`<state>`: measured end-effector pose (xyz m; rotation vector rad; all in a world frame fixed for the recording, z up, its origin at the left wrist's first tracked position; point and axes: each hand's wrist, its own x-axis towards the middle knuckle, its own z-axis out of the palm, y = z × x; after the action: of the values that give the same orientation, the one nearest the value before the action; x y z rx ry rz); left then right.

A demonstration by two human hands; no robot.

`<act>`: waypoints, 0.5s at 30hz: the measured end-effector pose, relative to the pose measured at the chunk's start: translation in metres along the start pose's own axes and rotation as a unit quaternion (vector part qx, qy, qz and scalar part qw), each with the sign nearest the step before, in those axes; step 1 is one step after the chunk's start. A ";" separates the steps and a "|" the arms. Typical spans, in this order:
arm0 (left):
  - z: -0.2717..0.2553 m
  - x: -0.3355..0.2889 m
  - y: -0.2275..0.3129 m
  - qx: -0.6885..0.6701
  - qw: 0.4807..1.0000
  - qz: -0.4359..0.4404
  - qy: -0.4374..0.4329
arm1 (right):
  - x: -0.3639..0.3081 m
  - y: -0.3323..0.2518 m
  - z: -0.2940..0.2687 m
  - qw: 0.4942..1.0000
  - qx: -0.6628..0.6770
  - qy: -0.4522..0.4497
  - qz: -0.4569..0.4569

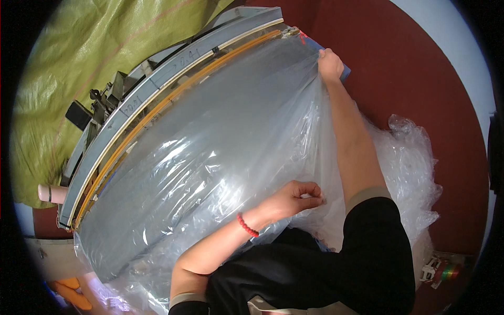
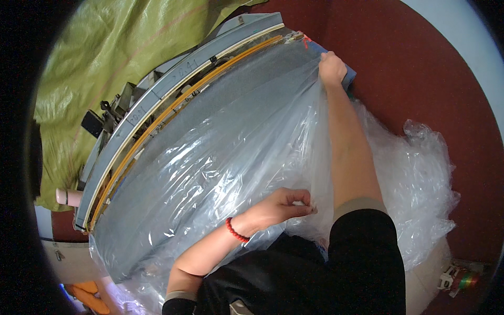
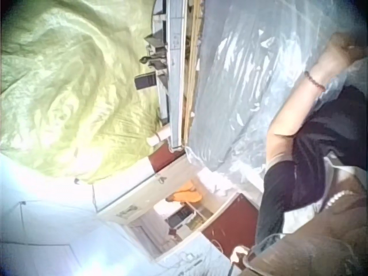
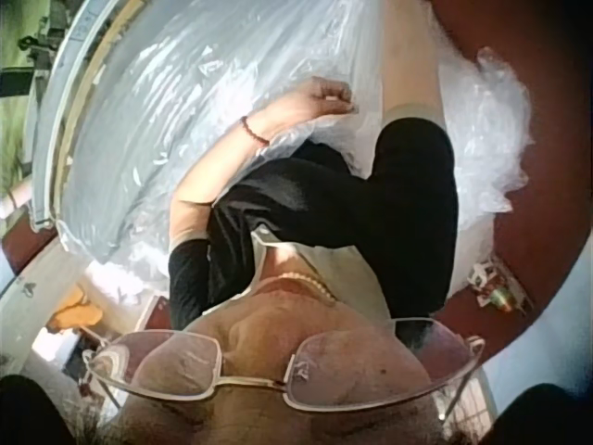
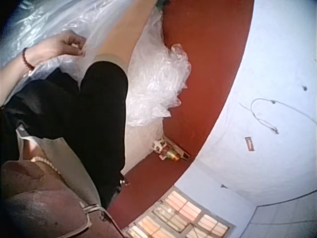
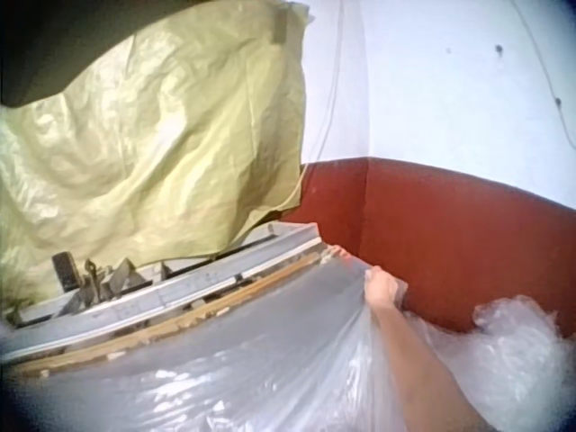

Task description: The recorder is using a heat sealer machine to seal and prepare large plastic bags.

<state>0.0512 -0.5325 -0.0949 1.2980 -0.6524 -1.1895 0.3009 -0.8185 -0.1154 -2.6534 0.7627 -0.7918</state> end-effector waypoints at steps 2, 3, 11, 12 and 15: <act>0.002 -0.009 0.016 -0.178 0.976 0.126 -0.021 | -0.001 -0.001 -0.001 1.000 0.006 0.010 -0.004; -0.003 -0.014 0.021 -0.207 0.961 0.173 -0.063 | -0.001 -0.001 -0.002 1.000 0.012 0.021 -0.007; -0.005 -0.023 0.001 -0.135 0.990 0.004 -0.044 | 0.001 -0.009 0.000 1.000 0.007 -0.011 0.009; -0.008 -0.037 0.015 -0.137 0.990 0.005 -0.031 | -0.001 -0.011 0.001 1.000 0.000 -0.021 0.007; -0.015 -0.093 0.049 0.099 0.969 0.222 -0.043 | -0.001 -0.008 0.007 1.000 -0.014 -0.020 -0.002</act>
<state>0.0498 -0.4488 -0.0295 1.1844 -1.0843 -0.8292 0.3073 -0.8112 -0.1183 -2.6887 0.7638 -0.7333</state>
